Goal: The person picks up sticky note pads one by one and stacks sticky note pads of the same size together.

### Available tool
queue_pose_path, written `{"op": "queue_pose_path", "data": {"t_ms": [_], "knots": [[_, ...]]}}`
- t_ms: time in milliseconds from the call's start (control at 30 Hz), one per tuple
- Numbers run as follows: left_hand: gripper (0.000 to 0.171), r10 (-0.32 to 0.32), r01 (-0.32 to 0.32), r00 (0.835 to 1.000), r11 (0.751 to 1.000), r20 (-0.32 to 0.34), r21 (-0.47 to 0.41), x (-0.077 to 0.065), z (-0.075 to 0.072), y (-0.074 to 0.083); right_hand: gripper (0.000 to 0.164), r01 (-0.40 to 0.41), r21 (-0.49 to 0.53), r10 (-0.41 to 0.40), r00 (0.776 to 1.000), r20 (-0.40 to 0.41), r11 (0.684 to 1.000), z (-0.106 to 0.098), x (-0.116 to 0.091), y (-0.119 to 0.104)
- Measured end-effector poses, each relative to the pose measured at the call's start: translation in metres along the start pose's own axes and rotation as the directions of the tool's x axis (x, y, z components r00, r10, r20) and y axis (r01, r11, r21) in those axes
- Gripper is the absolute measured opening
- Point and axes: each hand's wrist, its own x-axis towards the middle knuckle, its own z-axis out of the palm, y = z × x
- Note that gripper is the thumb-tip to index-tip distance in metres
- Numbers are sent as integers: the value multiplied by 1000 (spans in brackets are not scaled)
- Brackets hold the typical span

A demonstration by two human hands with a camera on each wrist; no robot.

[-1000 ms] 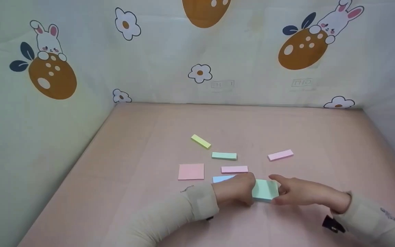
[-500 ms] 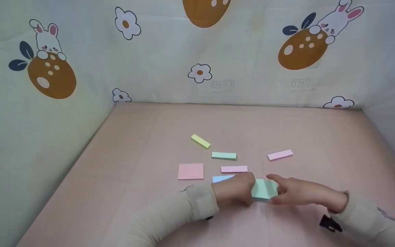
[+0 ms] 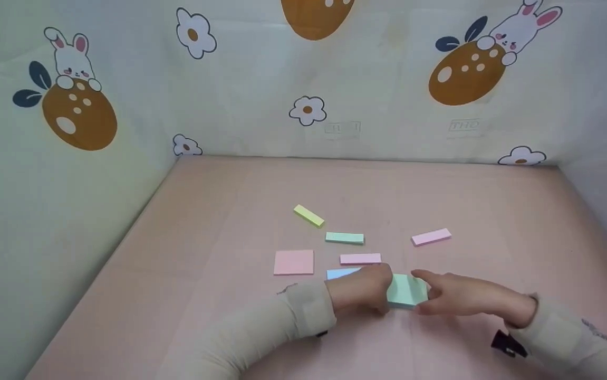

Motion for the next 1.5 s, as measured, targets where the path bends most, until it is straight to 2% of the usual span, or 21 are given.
{"op": "queue_pose_path", "data": {"t_ms": [200,500,600,833,967,1200,1500], "knots": [[45,17,-17,1000,1000,-3,-21,-1,0,-1,77,-7,7,7,1000,-3,1000,-1,0,0],[40,32,-32,999,999,8,-3,-3,-2,-2,72,12,142,-14,1000,14,990,-2,-1,9],[40,29,-29,1000,1000,5,-6,-3,-2,-1,73,33,154,-35,999,10,988,-2,-1,10],[37,99,-99,995,995,-20,-18,-5,-2,-4,74,71,178,-74,997,13,982,1,-1,10],[39,90,-91,996,994,-11,-59,-6,-2,-5,75,45,188,-51,998,28,981,1,0,10],[38,107,-107,994,994,2,-33,-4,-3,-4,75,36,175,-39,999,13,984,0,1,13],[41,72,-72,997,996,2,-51,-4,-2,-4,76,20,168,-21,1000,1,986,2,3,9]]}}
